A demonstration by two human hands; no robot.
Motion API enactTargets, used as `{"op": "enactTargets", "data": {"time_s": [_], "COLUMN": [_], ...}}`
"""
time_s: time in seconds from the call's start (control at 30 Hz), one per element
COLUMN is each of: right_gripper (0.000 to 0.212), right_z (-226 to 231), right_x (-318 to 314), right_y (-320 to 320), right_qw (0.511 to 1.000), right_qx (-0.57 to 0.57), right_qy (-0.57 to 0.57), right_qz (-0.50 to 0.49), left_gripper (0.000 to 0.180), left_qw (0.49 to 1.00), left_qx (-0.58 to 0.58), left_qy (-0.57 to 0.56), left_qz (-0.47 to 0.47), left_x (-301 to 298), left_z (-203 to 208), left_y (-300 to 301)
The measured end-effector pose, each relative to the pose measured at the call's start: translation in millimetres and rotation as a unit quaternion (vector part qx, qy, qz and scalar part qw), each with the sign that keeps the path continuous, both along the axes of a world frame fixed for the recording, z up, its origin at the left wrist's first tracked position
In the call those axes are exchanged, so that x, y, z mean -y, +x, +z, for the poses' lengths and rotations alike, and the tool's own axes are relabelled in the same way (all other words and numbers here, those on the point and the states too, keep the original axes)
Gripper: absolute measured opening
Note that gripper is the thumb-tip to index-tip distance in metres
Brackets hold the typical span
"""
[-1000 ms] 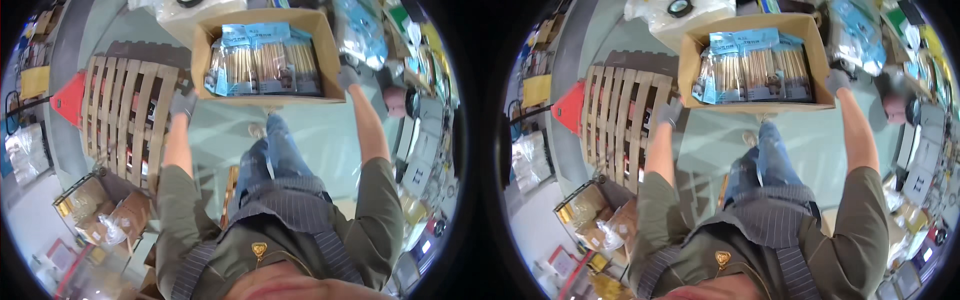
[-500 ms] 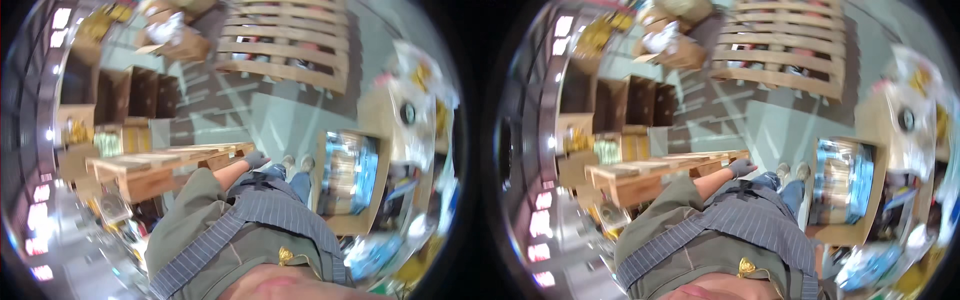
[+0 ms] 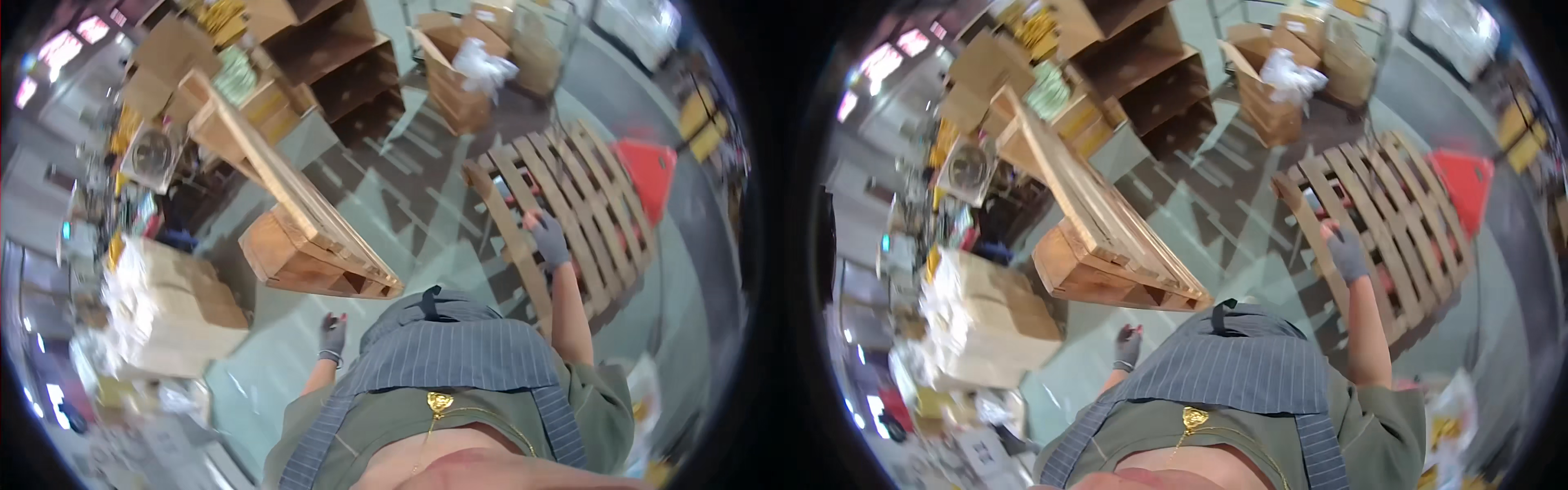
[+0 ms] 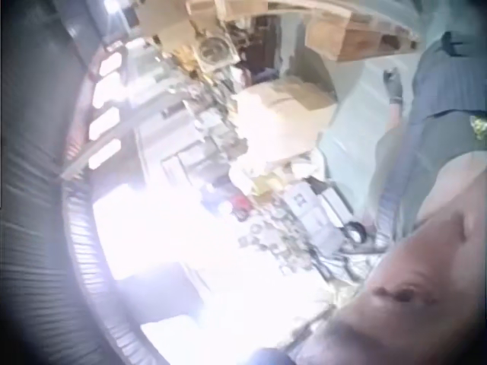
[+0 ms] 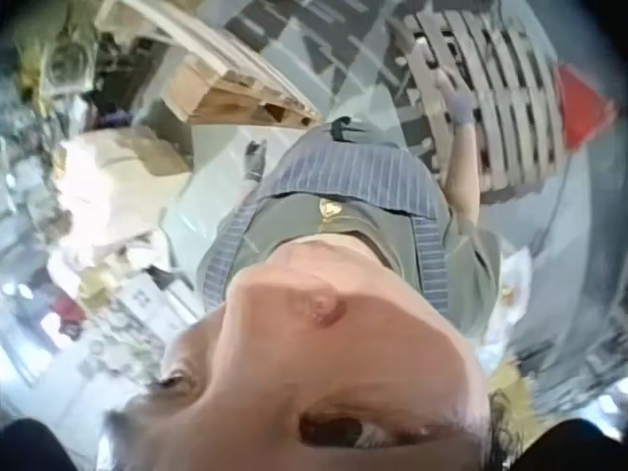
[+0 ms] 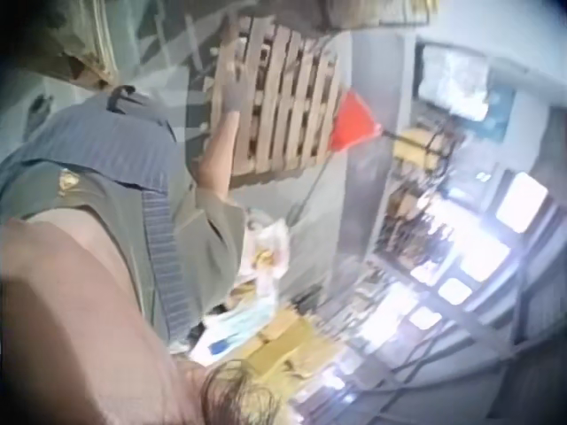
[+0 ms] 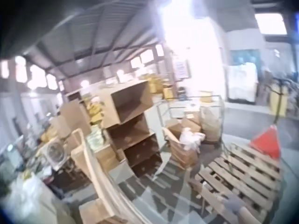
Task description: Packaging bundles of wooden chopsticks into plastic bags and then into cardboard boxes on an assembly line.
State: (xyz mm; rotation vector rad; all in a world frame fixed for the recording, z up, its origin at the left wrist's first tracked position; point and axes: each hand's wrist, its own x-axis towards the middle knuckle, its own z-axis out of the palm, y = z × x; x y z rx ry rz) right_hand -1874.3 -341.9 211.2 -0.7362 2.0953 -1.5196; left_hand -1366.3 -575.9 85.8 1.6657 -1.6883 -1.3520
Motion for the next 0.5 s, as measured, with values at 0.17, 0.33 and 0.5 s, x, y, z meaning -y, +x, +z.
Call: {"op": "enactTargets", "data": {"time_s": [0.17,0.33,0.5], "right_gripper": [0.019,0.033,0.037], "right_z": [95,180,273], "right_x": [191,377,593], "right_y": [-57,-106,-166], "right_qw": [0.977,0.938,0.92], "right_qx": [0.088,0.133,0.16], "right_qy": [-0.136,-0.211,-0.256], "right_qz": [0.142,0.239,0.248], "left_gripper": [0.046,0.048,0.05], "left_qw": [0.929,0.84,0.702], "left_qx": [-0.2,-0.157,-0.089], "left_qy": [-0.138,-0.248,-0.171], "left_qz": [0.28,0.457,0.686], "left_x": [-14,-30,-59], "left_z": [72,142,142], "left_y": [-37,-55,-72]}}
